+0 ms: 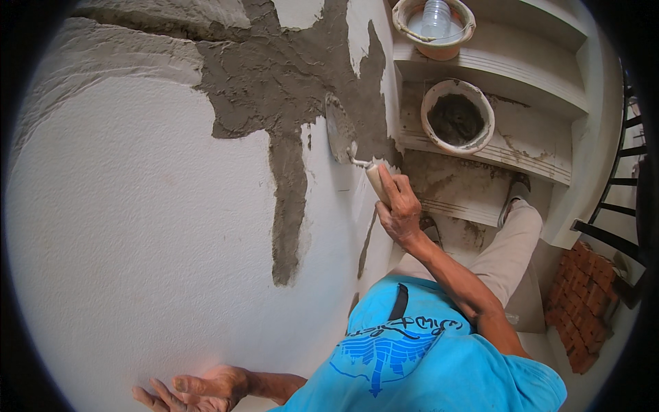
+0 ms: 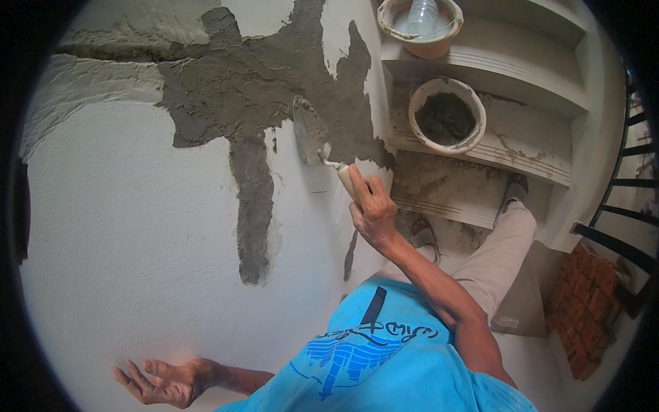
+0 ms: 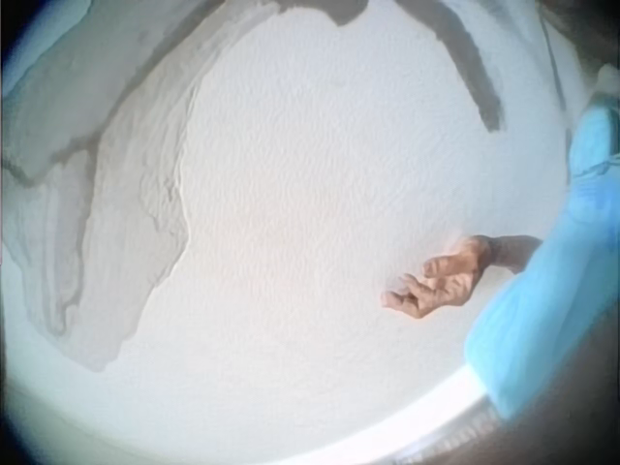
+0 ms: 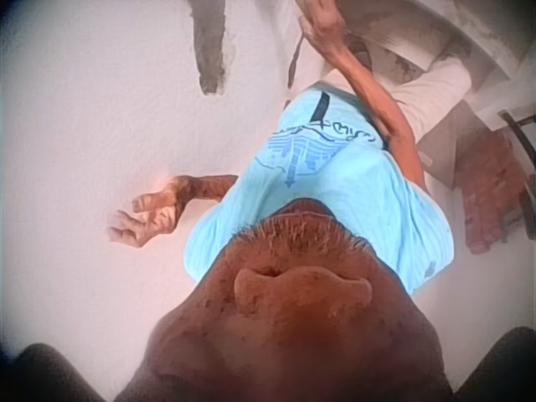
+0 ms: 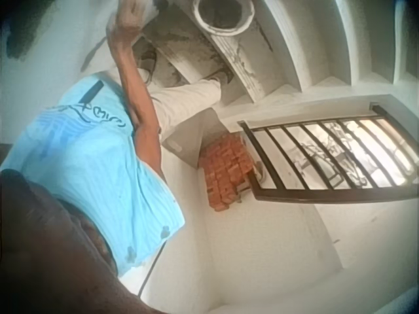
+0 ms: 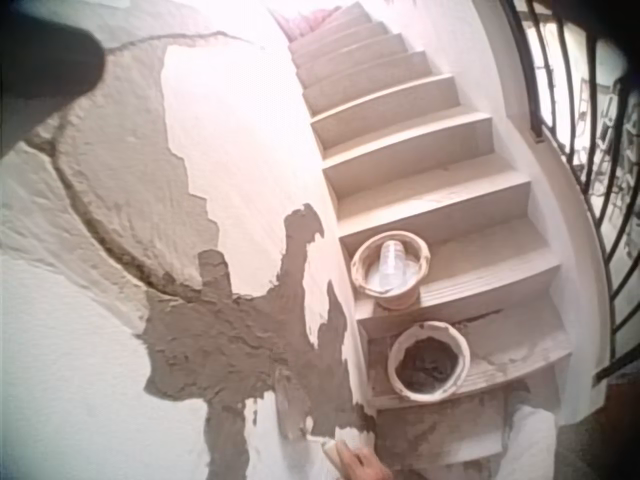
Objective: The person scoops cement from a bucket using a trowel and applies it to a white wall. They spread the cement over a specific area, smoothing it out with the trowel. The person repeatedly scoops more cement and continues to apply and smooth the material on the wall.
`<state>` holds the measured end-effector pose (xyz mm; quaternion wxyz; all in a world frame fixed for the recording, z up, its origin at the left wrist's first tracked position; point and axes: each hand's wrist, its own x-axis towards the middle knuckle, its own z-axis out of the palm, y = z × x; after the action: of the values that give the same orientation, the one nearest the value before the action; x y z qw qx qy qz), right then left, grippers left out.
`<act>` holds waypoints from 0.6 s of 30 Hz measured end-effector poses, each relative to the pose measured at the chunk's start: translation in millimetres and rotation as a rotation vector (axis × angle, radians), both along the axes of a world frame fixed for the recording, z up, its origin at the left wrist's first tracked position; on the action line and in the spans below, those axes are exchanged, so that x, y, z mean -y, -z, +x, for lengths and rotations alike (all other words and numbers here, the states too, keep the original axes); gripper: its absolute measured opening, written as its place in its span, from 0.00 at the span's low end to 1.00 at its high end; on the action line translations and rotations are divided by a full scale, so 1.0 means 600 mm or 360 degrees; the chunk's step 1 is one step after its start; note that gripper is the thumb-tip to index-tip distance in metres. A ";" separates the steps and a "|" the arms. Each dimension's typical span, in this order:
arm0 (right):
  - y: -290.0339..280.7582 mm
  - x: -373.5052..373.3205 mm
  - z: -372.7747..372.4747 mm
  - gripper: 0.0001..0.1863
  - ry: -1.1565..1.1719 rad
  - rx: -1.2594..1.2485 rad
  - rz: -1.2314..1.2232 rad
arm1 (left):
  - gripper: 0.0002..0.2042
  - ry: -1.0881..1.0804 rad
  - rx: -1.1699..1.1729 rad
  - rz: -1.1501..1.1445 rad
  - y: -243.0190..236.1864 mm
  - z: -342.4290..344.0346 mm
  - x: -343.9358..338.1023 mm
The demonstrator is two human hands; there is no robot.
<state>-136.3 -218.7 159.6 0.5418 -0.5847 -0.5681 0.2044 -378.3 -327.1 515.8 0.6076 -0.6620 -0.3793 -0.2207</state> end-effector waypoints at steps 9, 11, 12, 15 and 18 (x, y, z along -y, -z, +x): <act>-0.047 -0.063 0.002 0.46 0.0091 -0.0165 0.0103 | 0.11 -0.0026 0.0012 0.0038 0.003 0.005 -0.002; -0.057 -0.073 -0.008 0.46 0.0088 -0.0161 0.0121 | 0.10 -0.0020 0.0041 0.0044 0.018 -0.004 -0.009; -0.064 -0.075 -0.013 0.46 0.0080 -0.0148 0.0117 | 0.10 -0.0020 0.0058 0.0050 0.019 0.001 -0.010; -0.083 -0.067 -0.018 0.46 0.0056 -0.0103 0.0183 | 0.10 -0.0012 0.0114 0.0063 0.024 0.013 -0.014; -0.097 -0.048 -0.018 0.46 -0.0034 -0.0155 0.0333 | 0.10 -0.0002 0.0174 0.0064 0.030 0.021 -0.020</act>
<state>-147.0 -189.8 218.0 0.6246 -0.5084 -0.5655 0.1779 -365.7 -315.2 497.6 0.5993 -0.6363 -0.4078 -0.2638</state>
